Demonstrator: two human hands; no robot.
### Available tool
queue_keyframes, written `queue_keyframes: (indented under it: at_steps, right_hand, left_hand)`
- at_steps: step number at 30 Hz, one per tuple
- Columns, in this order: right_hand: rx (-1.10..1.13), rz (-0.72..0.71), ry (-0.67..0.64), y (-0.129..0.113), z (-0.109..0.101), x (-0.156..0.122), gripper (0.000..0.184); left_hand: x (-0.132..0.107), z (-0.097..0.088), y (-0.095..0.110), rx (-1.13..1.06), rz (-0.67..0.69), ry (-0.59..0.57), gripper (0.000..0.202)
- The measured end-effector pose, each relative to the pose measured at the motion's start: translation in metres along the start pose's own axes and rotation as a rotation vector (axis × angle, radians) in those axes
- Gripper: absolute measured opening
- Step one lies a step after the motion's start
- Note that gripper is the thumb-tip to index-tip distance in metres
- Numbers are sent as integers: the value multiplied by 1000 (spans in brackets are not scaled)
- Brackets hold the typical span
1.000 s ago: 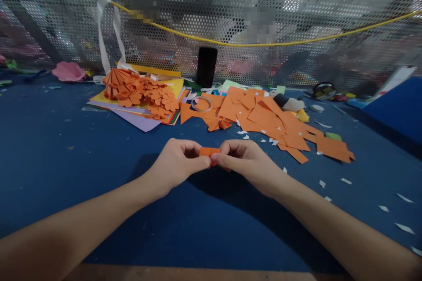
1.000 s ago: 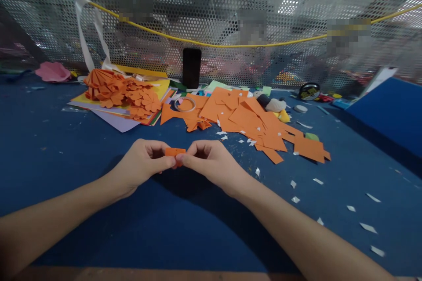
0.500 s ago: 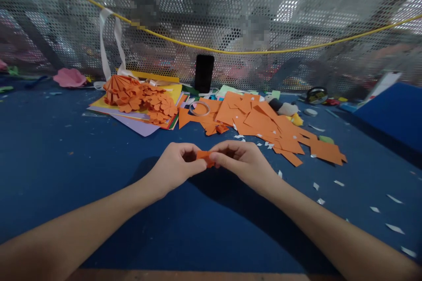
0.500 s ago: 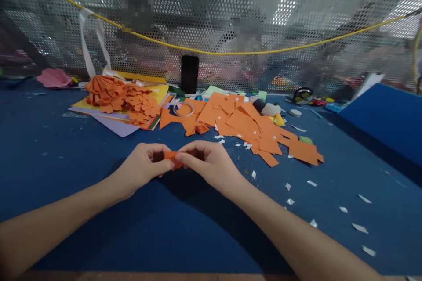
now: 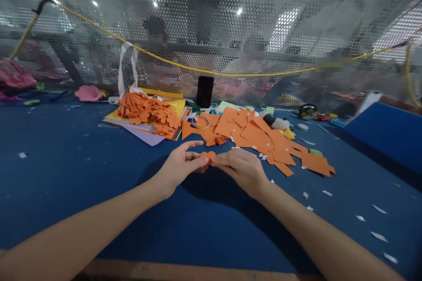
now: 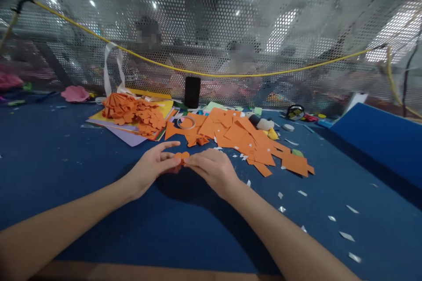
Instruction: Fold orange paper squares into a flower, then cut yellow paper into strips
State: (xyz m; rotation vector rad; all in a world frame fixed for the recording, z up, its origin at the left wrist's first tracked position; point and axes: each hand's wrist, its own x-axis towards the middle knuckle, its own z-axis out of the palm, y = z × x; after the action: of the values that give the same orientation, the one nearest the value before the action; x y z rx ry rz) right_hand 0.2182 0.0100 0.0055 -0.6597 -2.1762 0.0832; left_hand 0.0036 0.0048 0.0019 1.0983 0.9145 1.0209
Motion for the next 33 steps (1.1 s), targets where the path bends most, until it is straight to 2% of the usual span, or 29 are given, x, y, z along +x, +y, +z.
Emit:
queue_keyframes:
  at_steps: [2,5,7,10,14,19,28,30,33]
  right_hand:
    - [36,25,-12,-2,0,2,14]
    - [176,365,12,-11,3,5,29]
    - [308,591,5,-17,6,8,31]
    - [422,735,15,-24,8,10,27]
    - [464,807,35,-28,7,12,29]
    - [481,817,37,-35,5,13,33]
    - [492,848,81,-36,4,13,25]
    - [509,859,87,-36,5,13,24]
    - [536,904,68,-34,7,11,22]
  left_hand:
    - [-1,0,-2,58,72,19,64]
    - [-3,-1,-2,134,158,45,59]
    - [-4,-2,-2,179,201,37,56]
    - [-6,-2,1,245,248,46,54]
    - [-7,-2,2,307,270,28,50]
    - [-9,-1,2,297,262,15,52]
    - [-16,4,9,325,243,42,57]
    - [-16,3,9,375,257,35,55]
    - [-15,-2,8,599,346,22,50]
